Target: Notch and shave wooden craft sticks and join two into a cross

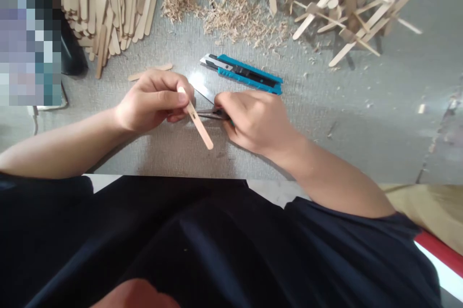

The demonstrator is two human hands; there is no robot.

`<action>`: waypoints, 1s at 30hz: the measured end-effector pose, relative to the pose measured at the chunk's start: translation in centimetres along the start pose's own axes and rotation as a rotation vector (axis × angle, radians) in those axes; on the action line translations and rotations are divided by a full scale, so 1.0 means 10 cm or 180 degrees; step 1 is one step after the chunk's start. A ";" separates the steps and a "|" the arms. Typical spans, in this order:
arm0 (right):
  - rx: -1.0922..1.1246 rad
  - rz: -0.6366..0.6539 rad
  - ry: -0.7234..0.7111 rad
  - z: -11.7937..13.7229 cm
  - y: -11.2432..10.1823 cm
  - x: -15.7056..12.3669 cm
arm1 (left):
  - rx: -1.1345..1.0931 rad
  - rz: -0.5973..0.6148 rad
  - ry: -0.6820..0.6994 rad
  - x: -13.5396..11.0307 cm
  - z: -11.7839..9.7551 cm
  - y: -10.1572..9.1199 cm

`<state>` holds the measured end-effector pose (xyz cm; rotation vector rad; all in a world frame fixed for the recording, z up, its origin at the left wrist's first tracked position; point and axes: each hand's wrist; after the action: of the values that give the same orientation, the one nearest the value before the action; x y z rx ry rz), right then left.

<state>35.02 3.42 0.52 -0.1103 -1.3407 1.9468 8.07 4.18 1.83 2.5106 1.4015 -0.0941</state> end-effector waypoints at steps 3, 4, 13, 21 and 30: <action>0.0075 -0.0084 -0.0164 -0.03 0.02 0.00 | -0.0157 0.0425 -0.0190 -0.01 -0.02 -0.01; 0.0078 -0.0132 -0.0186 -0.03 0.02 0.00 | -0.0163 0.0532 -0.0201 -0.01 -0.02 -0.01; -0.0282 -0.0392 -0.0012 -0.04 -0.05 0.03 | 0.0399 0.0620 0.0090 -0.13 -0.01 0.10; -0.0967 0.0230 0.0722 -0.09 -0.08 0.00 | 0.1331 -0.0709 0.0971 -0.17 0.14 0.10; -0.0568 0.0180 0.0580 -0.02 -0.16 0.07 | 0.1392 -0.0099 0.1211 -0.13 0.17 0.04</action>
<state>35.48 4.24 2.05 -0.4063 -1.3990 1.8117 7.81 2.44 0.47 2.9832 1.7206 0.0874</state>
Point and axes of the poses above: each hand's wrist, its own x-axis towards the middle knuckle, its own y-axis out of the palm, z = x × y, and after that the axes turned 12 degrees about x, right-handed
